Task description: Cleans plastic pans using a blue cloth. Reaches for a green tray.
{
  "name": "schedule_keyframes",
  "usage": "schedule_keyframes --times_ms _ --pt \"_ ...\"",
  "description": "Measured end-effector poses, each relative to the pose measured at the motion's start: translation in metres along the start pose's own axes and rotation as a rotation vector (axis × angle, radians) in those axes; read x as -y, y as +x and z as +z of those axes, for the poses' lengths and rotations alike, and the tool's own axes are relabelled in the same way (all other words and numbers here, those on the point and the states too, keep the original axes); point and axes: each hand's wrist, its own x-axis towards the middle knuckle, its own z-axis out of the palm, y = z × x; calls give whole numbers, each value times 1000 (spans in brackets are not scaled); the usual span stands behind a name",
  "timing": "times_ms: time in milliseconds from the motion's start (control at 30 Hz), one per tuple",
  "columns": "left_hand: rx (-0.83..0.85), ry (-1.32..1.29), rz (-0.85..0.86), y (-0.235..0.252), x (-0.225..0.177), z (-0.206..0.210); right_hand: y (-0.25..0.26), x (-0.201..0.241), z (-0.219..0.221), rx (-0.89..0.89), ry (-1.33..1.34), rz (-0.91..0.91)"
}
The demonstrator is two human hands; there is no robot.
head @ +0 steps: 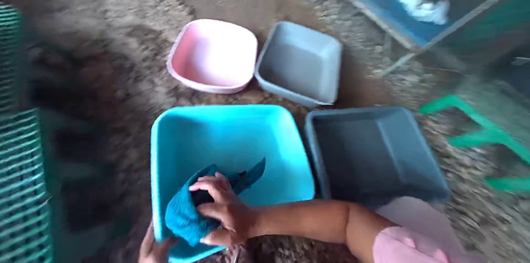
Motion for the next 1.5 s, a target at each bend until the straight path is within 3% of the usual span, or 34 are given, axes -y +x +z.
schedule_keyframes --times_ms 67,133,167,233,300,433,500,600,667,767,833,967,1000,1033,1133,1200,1267,1333,1400,1500 --pt "-35 -129 6 -24 -61 23 14 6 30 114 23 -254" --pt "9 -223 -89 -44 -95 30 33 -7 43 186 -21 -511" --pt "20 -240 -21 -46 -89 31 47 -18 42 155 -71 -634" --pt "139 -115 278 -34 -56 27 79 -38 25 51 -196 -756" --pt "236 10 439 -28 -43 28 115 -64 -9 -65 -345 -695" --pt "360 45 441 -25 -55 36 185 -108 -81 -444 -572 -263" --pt "351 44 439 -22 -58 35 173 -90 -69 -360 -531 -159" --pt "235 29 458 -19 -54 39 130 -53 -26 -13 -371 -553" --pt "205 -21 451 -24 -50 39 127 -66 -30 42 -368 -651" --pt "215 -53 454 -28 -48 34 144 -130 -70 -247 -653 -493" --pt "222 -71 435 -29 -42 30 142 -157 -87 -342 -821 -352" --pt "276 -94 363 -15 -16 5 148 -127 -78 -202 -763 65" --pt "236 -117 313 -9 -14 -1 151 -115 -71 -165 -724 92" --pt "170 -96 257 0 -18 -5 151 -104 -59 -132 -680 61" --pt "-106 303 100 28 -43 2 145 -65 -9 -7 -569 -119" --pt "-219 458 177 39 -47 -3 146 -55 13 18 -547 -223" --pt "-253 420 235 37 -50 -9 148 -63 11 -10 -556 -290" --pt "-257 300 210 30 -51 -14 133 -82 -10 -29 -589 -233" --pt "-281 245 180 29 -43 -19 97 -119 -44 -46 -687 -73" --pt "-306 227 140 28 -35 -21 29 -165 -114 -4 -871 505"
